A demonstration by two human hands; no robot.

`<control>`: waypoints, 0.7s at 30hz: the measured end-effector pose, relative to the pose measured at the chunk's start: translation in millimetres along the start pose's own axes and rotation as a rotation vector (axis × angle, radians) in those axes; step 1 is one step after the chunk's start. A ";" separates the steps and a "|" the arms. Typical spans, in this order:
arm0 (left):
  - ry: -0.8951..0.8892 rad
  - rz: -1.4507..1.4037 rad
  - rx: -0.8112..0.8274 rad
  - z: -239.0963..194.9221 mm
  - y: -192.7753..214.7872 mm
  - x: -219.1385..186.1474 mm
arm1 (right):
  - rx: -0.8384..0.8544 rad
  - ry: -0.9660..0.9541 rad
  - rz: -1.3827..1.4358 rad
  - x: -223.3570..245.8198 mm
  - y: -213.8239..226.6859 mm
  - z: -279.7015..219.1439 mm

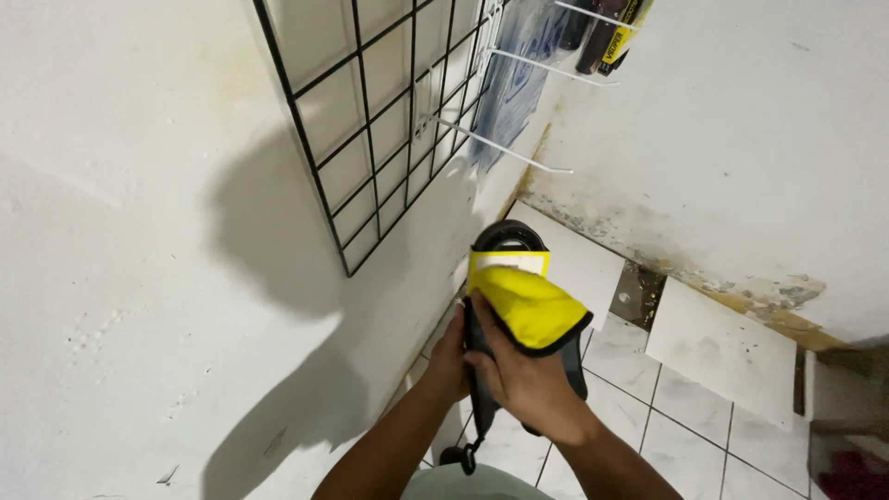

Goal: The person wipes the surface of several packaged scooter parts with a yellow and black cloth. They clean a yellow Vsuper scooter belt package, a blue OSK brake pad package, and another Vsuper belt package, then hang them on a wall grid display.

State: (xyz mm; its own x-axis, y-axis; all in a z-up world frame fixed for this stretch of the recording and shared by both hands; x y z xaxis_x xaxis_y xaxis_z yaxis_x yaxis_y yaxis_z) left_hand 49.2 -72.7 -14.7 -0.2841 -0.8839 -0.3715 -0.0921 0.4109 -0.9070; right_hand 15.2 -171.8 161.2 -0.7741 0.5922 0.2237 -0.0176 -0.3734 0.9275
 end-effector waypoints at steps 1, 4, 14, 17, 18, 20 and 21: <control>-0.054 0.021 -0.135 4.7 10.3 -1.5 | 0.021 0.027 -0.042 2.8 -8.8 -4.3; -0.040 0.021 -0.009 -24.5 -43.5 -34.6 | 0.099 0.091 -0.019 7.7 -43.3 -27.8; 0.042 0.036 -0.017 -20.3 -30.9 -9.6 | -0.003 -0.008 0.009 0.7 17.5 8.3; 0.034 -0.029 -0.027 -23.1 -34.1 -15.2 | -0.023 -0.067 0.019 -2.4 6.0 2.0; -0.036 -0.033 0.011 -18.2 -25.8 -15.4 | 0.017 -0.058 -0.011 -3.4 -5.1 -3.9; -0.106 -0.038 0.051 -10.2 -12.0 -16.7 | 0.058 -0.049 -0.043 0.6 -17.4 -14.3; -0.127 -0.040 0.081 -7.2 -7.0 -18.9 | 0.037 0.015 -0.021 7.7 -18.5 -18.5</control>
State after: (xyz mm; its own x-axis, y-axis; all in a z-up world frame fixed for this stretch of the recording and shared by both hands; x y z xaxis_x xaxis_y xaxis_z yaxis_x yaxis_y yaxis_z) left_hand 48.4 -57.2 0.1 -0.1584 -0.9224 -0.3523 -0.0217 0.3600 -0.9327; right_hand -2.1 -173.6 140.2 -0.7831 0.5890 0.1997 -0.0112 -0.3344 0.9424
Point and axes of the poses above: each hand's wrist, its own z-axis towards the middle knuckle, its own y-axis out of the back of the hand, x = y × z, the point moved 3 cm from there along z, towards the middle knuckle, and after that the axes turned 9 degrees about x, right-handed, at the moved point
